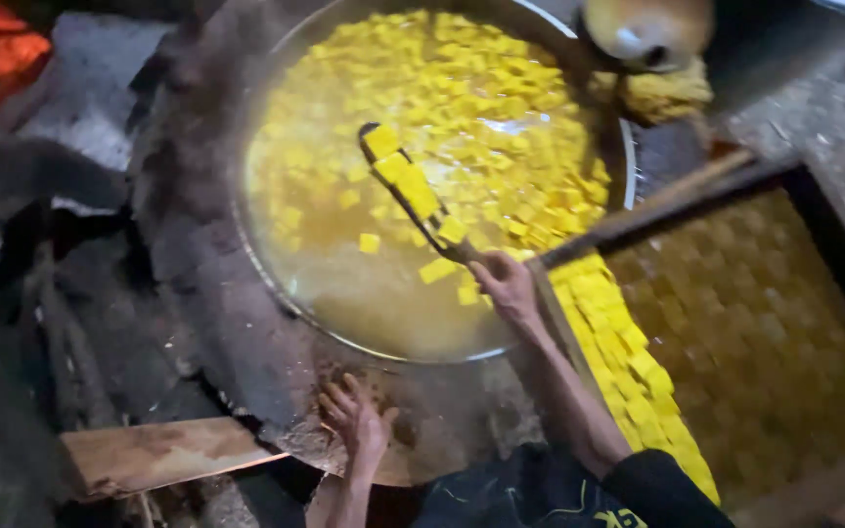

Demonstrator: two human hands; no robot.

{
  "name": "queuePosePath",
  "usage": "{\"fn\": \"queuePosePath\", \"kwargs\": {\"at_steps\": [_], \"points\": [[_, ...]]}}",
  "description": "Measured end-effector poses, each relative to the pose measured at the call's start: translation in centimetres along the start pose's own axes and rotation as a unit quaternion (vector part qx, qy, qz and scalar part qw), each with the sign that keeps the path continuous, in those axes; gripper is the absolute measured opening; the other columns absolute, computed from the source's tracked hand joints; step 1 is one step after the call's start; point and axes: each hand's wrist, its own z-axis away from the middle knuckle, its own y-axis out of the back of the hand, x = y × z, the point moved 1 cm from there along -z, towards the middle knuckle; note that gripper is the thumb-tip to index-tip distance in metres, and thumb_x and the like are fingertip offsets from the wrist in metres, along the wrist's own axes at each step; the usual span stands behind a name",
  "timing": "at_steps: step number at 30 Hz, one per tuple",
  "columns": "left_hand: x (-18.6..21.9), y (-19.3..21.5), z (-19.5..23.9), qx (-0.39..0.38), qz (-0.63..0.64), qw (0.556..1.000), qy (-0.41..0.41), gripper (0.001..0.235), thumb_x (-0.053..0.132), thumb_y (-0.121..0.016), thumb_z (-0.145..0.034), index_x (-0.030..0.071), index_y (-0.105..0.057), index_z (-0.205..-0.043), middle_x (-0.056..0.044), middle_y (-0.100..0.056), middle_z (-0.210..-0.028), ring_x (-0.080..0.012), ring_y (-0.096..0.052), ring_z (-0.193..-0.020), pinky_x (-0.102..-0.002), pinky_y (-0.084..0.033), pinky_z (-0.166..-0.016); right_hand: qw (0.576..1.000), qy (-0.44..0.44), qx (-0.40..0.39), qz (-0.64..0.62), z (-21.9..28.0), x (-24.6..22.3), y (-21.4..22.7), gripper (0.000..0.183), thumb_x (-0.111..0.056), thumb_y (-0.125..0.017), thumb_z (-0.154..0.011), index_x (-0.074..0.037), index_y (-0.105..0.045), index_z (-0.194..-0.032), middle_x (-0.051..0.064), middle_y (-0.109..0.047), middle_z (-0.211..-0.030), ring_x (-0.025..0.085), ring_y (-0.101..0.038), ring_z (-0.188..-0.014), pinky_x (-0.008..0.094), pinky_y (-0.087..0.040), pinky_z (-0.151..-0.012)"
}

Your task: The person uses a slotted metal scoop to lift yellow food cubes from a large steaming pot and places them into a rectangular wooden tray. The person repeatedly scoops and arranges the cubes in the tray.

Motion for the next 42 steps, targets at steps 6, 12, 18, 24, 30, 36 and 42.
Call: {"fn": "queuePosePath", "kwargs": {"at_steps": [6, 12, 18, 24, 30, 36, 42], "points": [[-1.3, -1.3, -0.8, 0.116, -0.038, 0.990, -0.071, 0.132, 0.059, -0.090, -0.060, 0.005, -0.022, -0.159, -0.035, -0.013, -0.162, -0.0581, -0.011, -0.150, -0.071, -0.017, -0.119, 0.980, 0.061, 0.157, 0.102, 10.8, 1.4, 18.2, 0.028, -0.020, -0.081, -0.091, -0.001, -0.074, -0.110, 0.005, -0.075, -0.088, 0.009, -0.064, -0.071, 0.026, -0.054, -0.066], [-1.8, -2.7, -1.8, 0.050, 0.002, 0.999, -0.009, 0.129, 0.054, -0.092, -0.063, 0.006, -0.026, -0.161, -0.037, -0.010, -0.162, -0.0587, -0.010, -0.149, -0.068, -0.014, -0.120, 0.939, 0.016, 0.276, 0.203, 22.8, 6.0, 28.7, 0.035, -0.025, -0.085, -0.093, 0.002, -0.074, -0.113, 0.010, -0.073, -0.092, 0.015, -0.065, -0.082, 0.029, -0.054, -0.075], [2.0, -0.7, -0.5, 0.086, 0.083, 0.992, -0.028, 0.091, 0.047, -0.086, -0.077, 0.009, -0.048, -0.151, -0.031, -0.026, -0.161, -0.0525, -0.021, -0.149, -0.064, -0.024, -0.119, 0.925, 0.014, 0.285, 0.250, 24.0, 10.3, 31.0, 0.040, -0.032, -0.085, -0.090, 0.000, -0.075, -0.113, 0.016, -0.076, -0.100, 0.023, -0.073, -0.089, 0.035, -0.056, -0.080], [14.2, 2.0, 1.6, 0.216, 0.177, 0.932, -0.231, 0.070, 0.035, -0.078, -0.084, 0.007, -0.054, -0.144, -0.027, -0.046, -0.148, -0.0460, -0.042, -0.138, -0.057, -0.035, -0.115, 0.877, 0.167, 0.256, 0.370, 20.9, 11.6, 31.0, 0.041, -0.013, -0.071, -0.095, -0.008, -0.066, -0.136, 0.017, -0.070, -0.120, 0.033, -0.068, -0.107, 0.040, -0.056, -0.088], [30.4, 0.9, 2.7, 0.229, 0.278, 0.837, -0.412, 0.052, 0.025, -0.076, -0.087, 0.005, -0.060, -0.132, -0.022, -0.057, -0.138, -0.0419, -0.050, -0.130, -0.052, -0.039, -0.112, 0.887, 0.132, 0.247, 0.367, 22.2, 13.3, 29.9, 0.047, -0.008, -0.067, -0.095, -0.005, -0.061, -0.141, 0.019, -0.063, -0.121, 0.038, -0.062, -0.112, 0.043, -0.052, -0.094], [39.7, -0.5, 1.1, 0.200, 0.266, 0.814, -0.476, 0.046, 0.014, -0.068, -0.090, 0.007, -0.057, -0.135, -0.017, -0.059, -0.138, -0.0378, -0.054, -0.130, -0.047, -0.041, -0.112, 0.882, 0.180, 0.222, 0.375, 22.9, 13.3, 29.0, 0.042, -0.010, -0.068, -0.094, -0.008, -0.064, -0.136, 0.017, -0.066, -0.121, 0.037, -0.063, -0.111, 0.043, -0.052, -0.094], [44.6, -4.5, -2.1, 0.173, 0.096, 0.765, -0.613, 0.045, 0.008, -0.061, -0.087, 0.014, -0.062, -0.131, -0.012, -0.060, -0.140, -0.0329, -0.054, -0.133, -0.049, -0.039, -0.116, 0.890, 0.061, 0.297, 0.340, 29.2, 10.7, 33.4, 0.038, -0.012, -0.064, -0.096, -0.007, -0.065, -0.133, 0.016, -0.067, -0.121, 0.035, -0.066, -0.108, 0.043, -0.054, -0.089]]}}
